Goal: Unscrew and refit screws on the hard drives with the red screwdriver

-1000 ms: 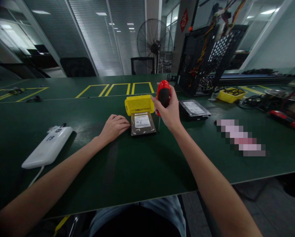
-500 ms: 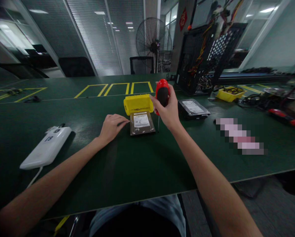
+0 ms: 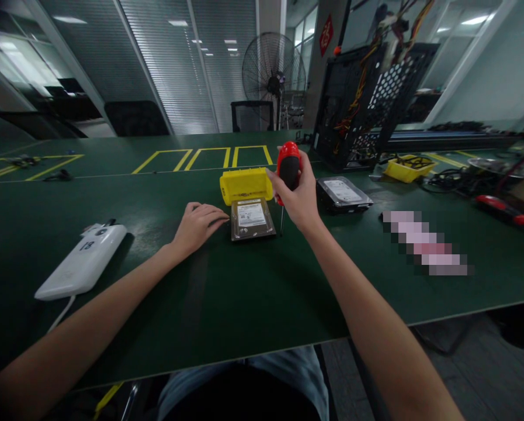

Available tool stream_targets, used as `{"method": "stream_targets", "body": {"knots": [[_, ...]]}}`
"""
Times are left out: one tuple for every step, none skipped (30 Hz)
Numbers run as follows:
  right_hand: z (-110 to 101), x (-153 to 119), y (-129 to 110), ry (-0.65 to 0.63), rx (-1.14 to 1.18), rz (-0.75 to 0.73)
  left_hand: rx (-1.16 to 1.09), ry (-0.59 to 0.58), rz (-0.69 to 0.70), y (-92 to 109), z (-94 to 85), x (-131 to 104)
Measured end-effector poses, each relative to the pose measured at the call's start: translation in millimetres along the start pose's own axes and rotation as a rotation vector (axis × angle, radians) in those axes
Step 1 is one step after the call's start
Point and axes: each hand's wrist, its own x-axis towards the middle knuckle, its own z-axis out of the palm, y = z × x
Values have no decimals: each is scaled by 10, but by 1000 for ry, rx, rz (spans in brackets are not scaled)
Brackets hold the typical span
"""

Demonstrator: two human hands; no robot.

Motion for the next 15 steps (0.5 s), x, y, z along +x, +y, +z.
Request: {"method": "stream_targets", "body": {"knots": [[0, 1, 0, -1, 6, 3, -19, -27, 5, -27, -4, -11], [1, 1, 0, -3, 11, 4, -37, -55, 18, -56, -7, -21], [0, 1, 1, -4, 15, 3, -52, -78, 36, -83, -9, -30], [-1, 2, 2, -3, 18, 2, -65, -92, 53, -107, -10, -37], [-2, 2, 4, -2, 20, 0, -73, -98, 69, -125, -10, -42], [-3, 2, 7, 1, 22, -4, -77, -101, 82, -137, -9, -43], [-4, 2, 10, 3, 23, -7, -75, -100, 91, -142, -6, -43], [-5, 2, 14, 4, 24, -9, -70, -101, 100, -142, -2, -40], [-6, 2, 18, 3, 26, -11, -62, -103, 108, -137, 4, -35], [-5, 2, 21, 0, 26, -13, -51, -107, 116, -129, 12, -29], [-5, 2, 24, -3, 26, -13, -40, -108, 123, -120, 21, -22], [-4, 2, 26, -4, 24, -12, -29, -109, 127, -112, 31, -16], [-3, 2, 26, -5, 20, -9, -19, -106, 130, -105, 42, -10], [-2, 2, 25, -5, 13, -5, -11, -101, 130, -99, 51, -5], [-1, 2, 22, -5, 4, 2, -4, -94, 128, -95, 58, -1]]}}
